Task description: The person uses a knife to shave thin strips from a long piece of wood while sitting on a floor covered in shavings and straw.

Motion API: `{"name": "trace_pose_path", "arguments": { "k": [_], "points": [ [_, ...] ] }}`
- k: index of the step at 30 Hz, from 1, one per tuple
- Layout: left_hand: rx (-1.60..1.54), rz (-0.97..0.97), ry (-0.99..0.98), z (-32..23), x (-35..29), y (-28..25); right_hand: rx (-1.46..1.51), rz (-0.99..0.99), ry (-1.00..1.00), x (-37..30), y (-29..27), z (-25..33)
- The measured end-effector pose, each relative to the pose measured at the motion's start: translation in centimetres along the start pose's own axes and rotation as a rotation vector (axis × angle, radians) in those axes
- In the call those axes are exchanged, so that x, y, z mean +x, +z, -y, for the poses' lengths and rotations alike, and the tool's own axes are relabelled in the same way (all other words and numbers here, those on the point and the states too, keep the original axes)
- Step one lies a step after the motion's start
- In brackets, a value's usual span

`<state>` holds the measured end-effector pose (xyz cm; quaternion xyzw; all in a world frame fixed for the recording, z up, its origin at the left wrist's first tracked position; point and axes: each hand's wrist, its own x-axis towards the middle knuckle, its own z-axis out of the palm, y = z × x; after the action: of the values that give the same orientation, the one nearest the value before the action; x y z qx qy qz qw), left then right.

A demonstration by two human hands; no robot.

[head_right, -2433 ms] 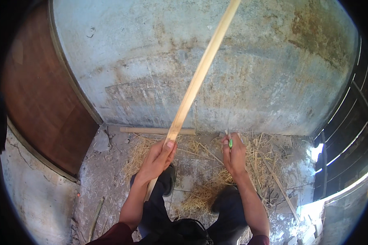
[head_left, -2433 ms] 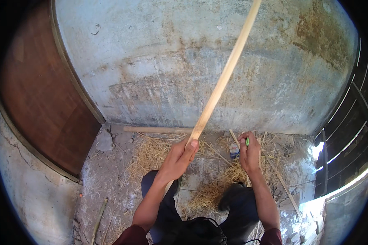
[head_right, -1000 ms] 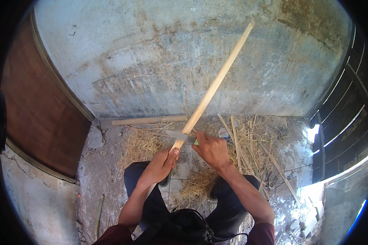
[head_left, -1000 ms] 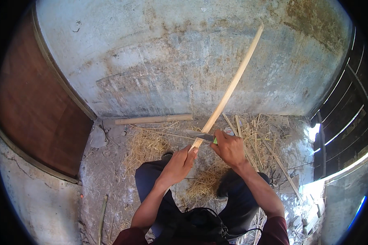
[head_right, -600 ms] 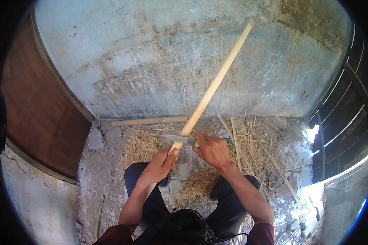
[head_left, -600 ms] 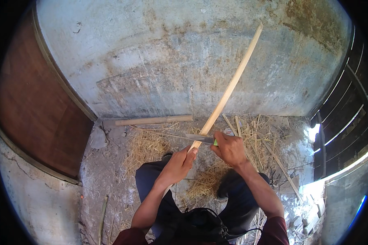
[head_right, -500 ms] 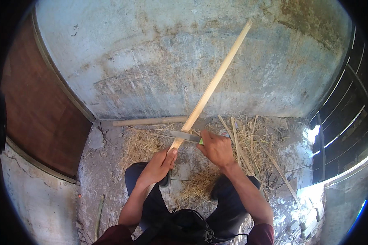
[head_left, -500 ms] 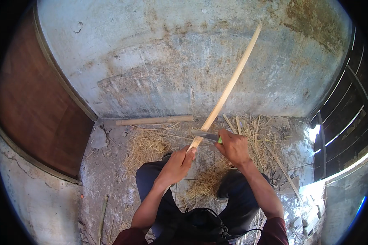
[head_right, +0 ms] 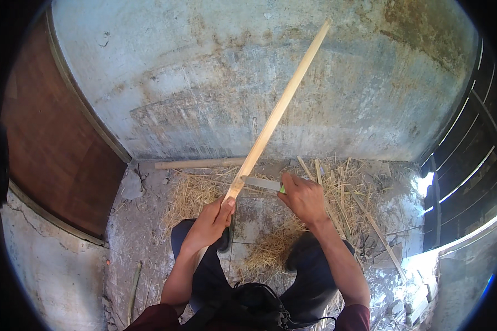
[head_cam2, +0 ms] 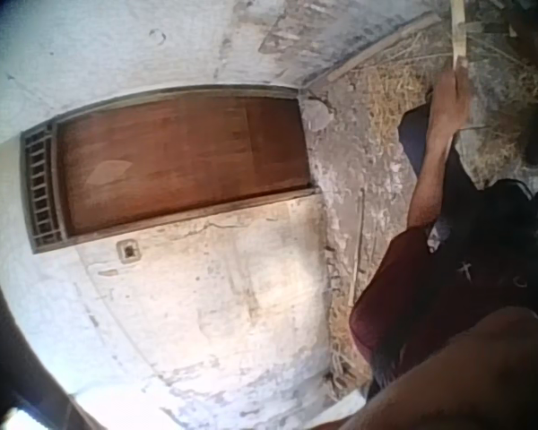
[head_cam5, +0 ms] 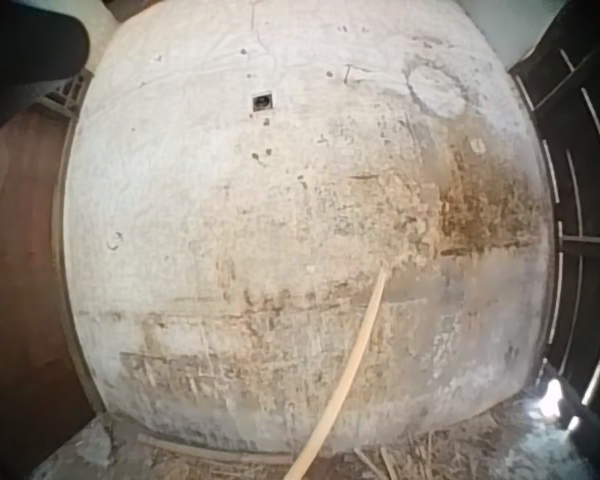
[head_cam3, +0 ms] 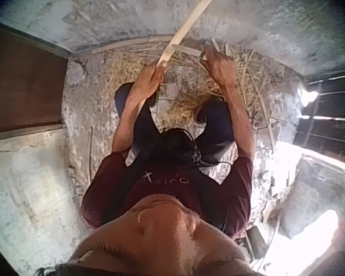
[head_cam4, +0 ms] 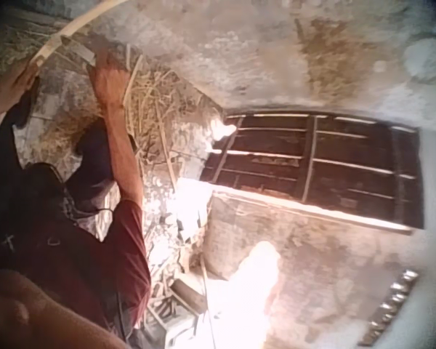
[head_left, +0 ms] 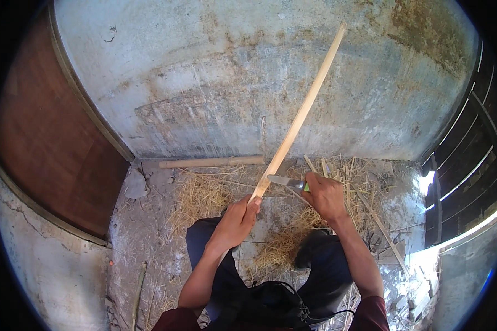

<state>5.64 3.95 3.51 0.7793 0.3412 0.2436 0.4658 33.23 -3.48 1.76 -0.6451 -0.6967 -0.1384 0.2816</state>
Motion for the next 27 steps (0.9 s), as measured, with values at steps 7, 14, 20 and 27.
{"name": "trace_pose_path", "arguments": {
  "k": [7, 14, 20, 27],
  "points": [
    [-0.004, 0.002, -0.006, -0.6, -0.3, -0.2, 0.026, -0.035, 0.007, 0.2, -0.1, 0.1],
    [0.012, 0.003, -0.005, -0.4, -0.2, -0.1, 0.009, -0.047, -0.012, 0.2, 0.0, 0.3],
    [0.011, -0.013, 0.012, 0.0, -0.4, 0.0, -0.012, -0.012, -0.010, 0.0, 0.4, 0.4],
    [0.034, -0.008, 0.002, -0.1, -0.3, 0.2, 0.376, 0.111, 0.103, -0.5, 2.2, -0.4]
  ]
}}
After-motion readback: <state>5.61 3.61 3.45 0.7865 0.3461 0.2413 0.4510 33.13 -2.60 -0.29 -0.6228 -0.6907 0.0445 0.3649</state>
